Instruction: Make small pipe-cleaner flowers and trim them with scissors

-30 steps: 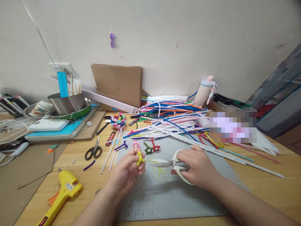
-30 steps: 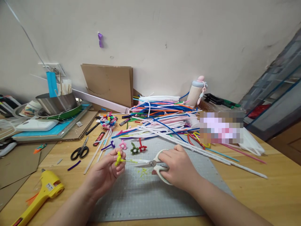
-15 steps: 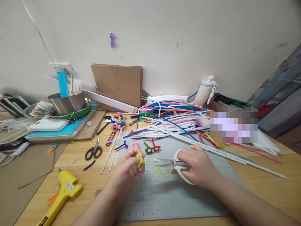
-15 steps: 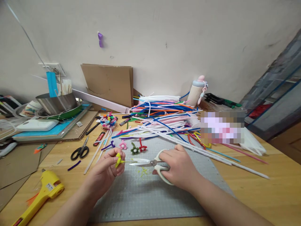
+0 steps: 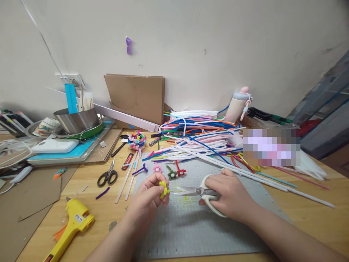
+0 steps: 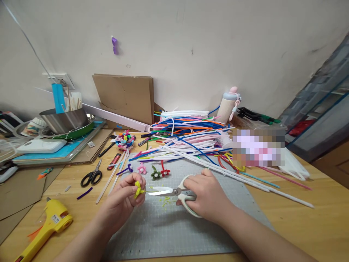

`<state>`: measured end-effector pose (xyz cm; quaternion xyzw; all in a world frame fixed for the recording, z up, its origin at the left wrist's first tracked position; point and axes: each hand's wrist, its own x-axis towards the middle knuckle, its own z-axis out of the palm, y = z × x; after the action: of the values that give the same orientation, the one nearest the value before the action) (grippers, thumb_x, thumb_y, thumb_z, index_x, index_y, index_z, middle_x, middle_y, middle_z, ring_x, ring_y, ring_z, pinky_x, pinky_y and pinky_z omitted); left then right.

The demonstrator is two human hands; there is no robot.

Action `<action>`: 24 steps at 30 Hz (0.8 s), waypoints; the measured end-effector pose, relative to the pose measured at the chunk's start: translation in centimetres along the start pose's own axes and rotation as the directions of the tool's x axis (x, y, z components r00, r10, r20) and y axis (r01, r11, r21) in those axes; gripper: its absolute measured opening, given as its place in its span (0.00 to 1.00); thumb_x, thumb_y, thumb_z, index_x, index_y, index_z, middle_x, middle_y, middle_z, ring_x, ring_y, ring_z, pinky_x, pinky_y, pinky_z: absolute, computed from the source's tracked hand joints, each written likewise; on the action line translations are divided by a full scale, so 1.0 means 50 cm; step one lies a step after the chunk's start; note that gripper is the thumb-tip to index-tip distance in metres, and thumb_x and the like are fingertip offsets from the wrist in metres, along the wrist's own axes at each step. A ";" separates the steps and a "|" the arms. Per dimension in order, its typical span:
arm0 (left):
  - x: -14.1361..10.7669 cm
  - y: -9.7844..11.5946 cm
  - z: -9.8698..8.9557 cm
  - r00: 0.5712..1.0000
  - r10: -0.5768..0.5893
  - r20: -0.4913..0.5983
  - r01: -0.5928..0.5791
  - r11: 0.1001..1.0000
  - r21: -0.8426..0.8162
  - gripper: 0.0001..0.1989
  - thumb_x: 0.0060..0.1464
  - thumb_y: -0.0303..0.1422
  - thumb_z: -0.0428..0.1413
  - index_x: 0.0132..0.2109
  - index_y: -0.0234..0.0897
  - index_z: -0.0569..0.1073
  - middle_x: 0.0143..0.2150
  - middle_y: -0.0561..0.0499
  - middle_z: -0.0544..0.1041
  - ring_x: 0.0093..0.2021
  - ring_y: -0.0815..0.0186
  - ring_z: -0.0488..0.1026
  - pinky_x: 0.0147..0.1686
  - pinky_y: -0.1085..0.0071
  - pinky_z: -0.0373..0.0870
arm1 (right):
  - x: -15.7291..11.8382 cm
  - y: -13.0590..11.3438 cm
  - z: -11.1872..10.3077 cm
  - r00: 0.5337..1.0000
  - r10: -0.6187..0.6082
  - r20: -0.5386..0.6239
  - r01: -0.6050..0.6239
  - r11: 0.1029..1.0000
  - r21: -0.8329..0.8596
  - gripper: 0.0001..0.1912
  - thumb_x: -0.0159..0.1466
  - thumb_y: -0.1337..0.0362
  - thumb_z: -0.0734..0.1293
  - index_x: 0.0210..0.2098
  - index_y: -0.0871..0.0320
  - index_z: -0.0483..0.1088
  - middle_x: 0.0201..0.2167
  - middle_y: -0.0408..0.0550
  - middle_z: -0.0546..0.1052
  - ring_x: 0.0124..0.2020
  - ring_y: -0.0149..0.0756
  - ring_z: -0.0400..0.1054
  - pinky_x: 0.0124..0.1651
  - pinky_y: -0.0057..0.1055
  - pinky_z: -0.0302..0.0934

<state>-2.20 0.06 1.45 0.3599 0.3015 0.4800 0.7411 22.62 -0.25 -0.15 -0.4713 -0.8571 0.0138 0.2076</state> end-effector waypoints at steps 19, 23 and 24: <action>0.001 0.004 -0.001 0.999 0.050 0.016 -0.051 0.996 0.071 0.03 0.43 0.25 0.56 0.29 0.35 0.71 0.29 0.51 0.68 0.26 0.71 0.62 0.25 0.73 0.57 | 0.001 -0.003 -0.006 0.999 0.006 0.046 -0.006 1.000 -0.002 0.15 0.57 0.52 0.66 0.25 0.57 0.63 0.23 0.41 0.72 0.26 0.30 0.61 0.35 0.33 0.41; 0.000 0.005 0.000 0.998 0.059 0.028 -0.061 0.997 0.055 0.03 0.42 0.25 0.56 0.29 0.34 0.72 0.30 0.51 0.68 0.25 0.72 0.61 0.24 0.73 0.56 | 0.001 -0.004 -0.005 1.000 -0.003 0.025 0.003 1.000 0.010 0.15 0.57 0.53 0.66 0.24 0.57 0.63 0.22 0.40 0.71 0.25 0.29 0.61 0.35 0.33 0.41; 0.000 0.005 0.001 0.998 0.058 0.029 -0.060 0.997 0.054 0.03 0.42 0.25 0.56 0.29 0.34 0.72 0.30 0.51 0.68 0.24 0.73 0.61 0.24 0.73 0.56 | 0.001 -0.004 -0.005 1.000 -0.006 0.024 0.006 1.000 0.010 0.15 0.57 0.53 0.66 0.24 0.58 0.63 0.21 0.40 0.71 0.25 0.29 0.60 0.35 0.33 0.41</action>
<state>-2.30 0.10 1.67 0.3955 0.2934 0.4881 0.7206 22.53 -0.38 0.14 -0.4673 -0.8609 0.0230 0.1999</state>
